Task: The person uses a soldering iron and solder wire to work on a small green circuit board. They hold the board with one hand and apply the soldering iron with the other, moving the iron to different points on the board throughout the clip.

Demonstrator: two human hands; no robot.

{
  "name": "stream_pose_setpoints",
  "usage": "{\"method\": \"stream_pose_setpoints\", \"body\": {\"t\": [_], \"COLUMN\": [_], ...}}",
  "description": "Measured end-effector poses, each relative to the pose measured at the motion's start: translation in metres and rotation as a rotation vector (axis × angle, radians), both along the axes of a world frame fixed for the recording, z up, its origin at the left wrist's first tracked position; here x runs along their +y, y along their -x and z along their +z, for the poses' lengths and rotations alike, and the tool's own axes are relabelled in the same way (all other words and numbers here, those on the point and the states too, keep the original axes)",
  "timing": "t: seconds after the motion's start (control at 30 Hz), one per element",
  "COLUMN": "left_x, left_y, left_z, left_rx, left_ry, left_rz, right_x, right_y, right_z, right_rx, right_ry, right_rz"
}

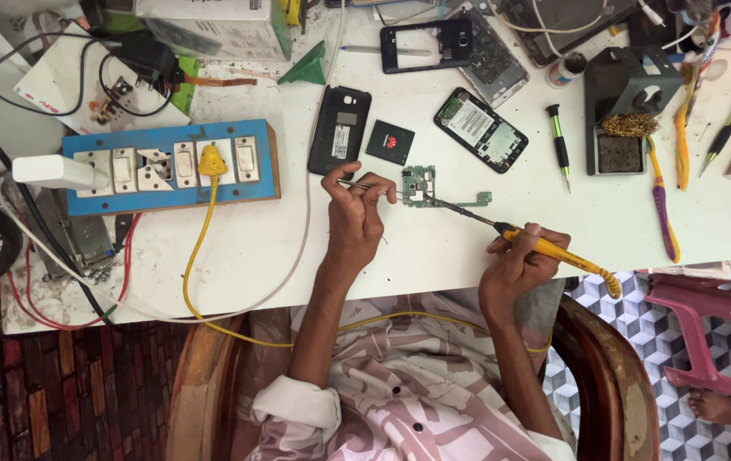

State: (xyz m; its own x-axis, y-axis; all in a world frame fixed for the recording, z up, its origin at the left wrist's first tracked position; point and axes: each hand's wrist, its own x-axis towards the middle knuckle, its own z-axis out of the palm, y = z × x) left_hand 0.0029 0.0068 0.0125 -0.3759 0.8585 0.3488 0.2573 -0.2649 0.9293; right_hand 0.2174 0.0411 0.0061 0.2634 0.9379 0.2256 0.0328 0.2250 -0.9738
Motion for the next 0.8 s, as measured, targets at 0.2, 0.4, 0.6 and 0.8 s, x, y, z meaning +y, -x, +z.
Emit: {"method": "stream_pose_setpoints", "body": {"t": [0.2, 0.4, 0.6, 0.8], "left_x": [0.0, 0.0, -0.001, 0.001], "left_y": [0.001, 0.0, 0.0, 0.0], "left_z": [0.001, 0.0, -0.001, -0.004], "left_rx": [-0.013, -0.018, -0.011, -0.032], "left_ry": [0.001, 0.0, 0.017, 0.019], "left_rz": [0.001, 0.0, -0.001, -0.01], "right_x": [0.001, 0.002, 0.002, 0.003], "right_y": [-0.001, -0.003, -0.002, -0.002], "right_z": [-0.007, -0.01, -0.004, 0.001], "right_rx": [-0.024, 0.012, 0.022, 0.024], "right_ry": [-0.04, -0.083, -0.047, -0.005], "right_rz": [-0.03, -0.004, 0.004, 0.015]}}
